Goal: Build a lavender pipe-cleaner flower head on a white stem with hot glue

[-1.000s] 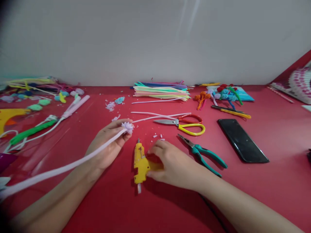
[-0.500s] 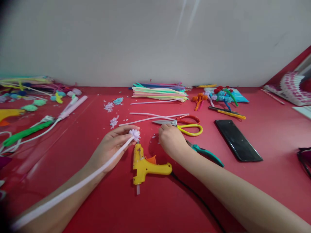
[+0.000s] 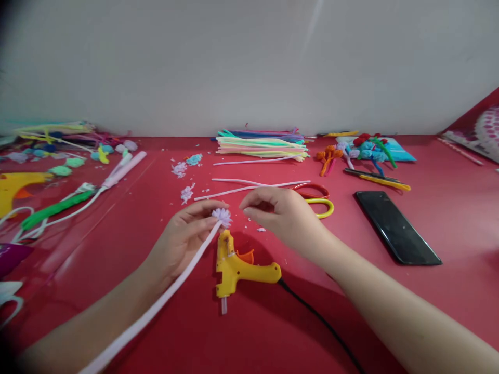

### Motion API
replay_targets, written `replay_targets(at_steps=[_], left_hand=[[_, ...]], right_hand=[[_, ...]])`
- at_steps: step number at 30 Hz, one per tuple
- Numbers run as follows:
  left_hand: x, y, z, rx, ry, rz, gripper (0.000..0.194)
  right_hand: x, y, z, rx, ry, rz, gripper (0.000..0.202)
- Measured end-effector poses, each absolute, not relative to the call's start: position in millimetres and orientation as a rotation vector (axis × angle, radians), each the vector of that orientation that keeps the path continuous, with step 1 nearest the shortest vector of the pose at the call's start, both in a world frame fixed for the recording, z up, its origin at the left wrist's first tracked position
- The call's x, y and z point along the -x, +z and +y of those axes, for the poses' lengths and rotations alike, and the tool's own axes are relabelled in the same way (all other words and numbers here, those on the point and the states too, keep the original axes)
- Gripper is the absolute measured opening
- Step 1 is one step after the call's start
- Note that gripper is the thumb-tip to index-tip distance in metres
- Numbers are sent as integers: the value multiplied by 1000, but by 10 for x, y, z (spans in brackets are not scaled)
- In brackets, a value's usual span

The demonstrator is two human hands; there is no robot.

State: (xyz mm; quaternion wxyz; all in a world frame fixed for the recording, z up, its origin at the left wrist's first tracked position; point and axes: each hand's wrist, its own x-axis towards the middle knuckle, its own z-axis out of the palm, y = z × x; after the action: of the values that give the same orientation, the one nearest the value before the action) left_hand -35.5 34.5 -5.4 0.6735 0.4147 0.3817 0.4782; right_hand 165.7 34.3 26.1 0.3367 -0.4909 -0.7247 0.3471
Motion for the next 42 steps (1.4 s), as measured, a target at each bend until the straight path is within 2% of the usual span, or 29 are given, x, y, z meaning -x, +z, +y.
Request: replay_targets(at_steps=[5,11,16,20,25,36,42], left_hand=[[328,-66,309,-1050,1122,851,20],[348,-71,311,-1137,1134,807,19],[358,-92,317,-1135,1126,794,20],[348,-108,308,-1121,1111,779,20],[338,-101,300,-1104,1104,804,20],[323,-90,297,-1102,1107,795,20],[323,-93,290,-1131,1098,822,19]], right_hand=[[-1629,262,277,1208,1010,-1826,10],[-1618,261,300,1081,1288,-1580,7],[-1591,281,274,1079,1268,-1523,2],[-1562,275,259,1106,1310,-1531,7],[-1558,236,262,1159,1230,-1599,13],[-1536,235,243,1226,971,-1763,4],[-1488,255,202,1264,837,-1806,9]])
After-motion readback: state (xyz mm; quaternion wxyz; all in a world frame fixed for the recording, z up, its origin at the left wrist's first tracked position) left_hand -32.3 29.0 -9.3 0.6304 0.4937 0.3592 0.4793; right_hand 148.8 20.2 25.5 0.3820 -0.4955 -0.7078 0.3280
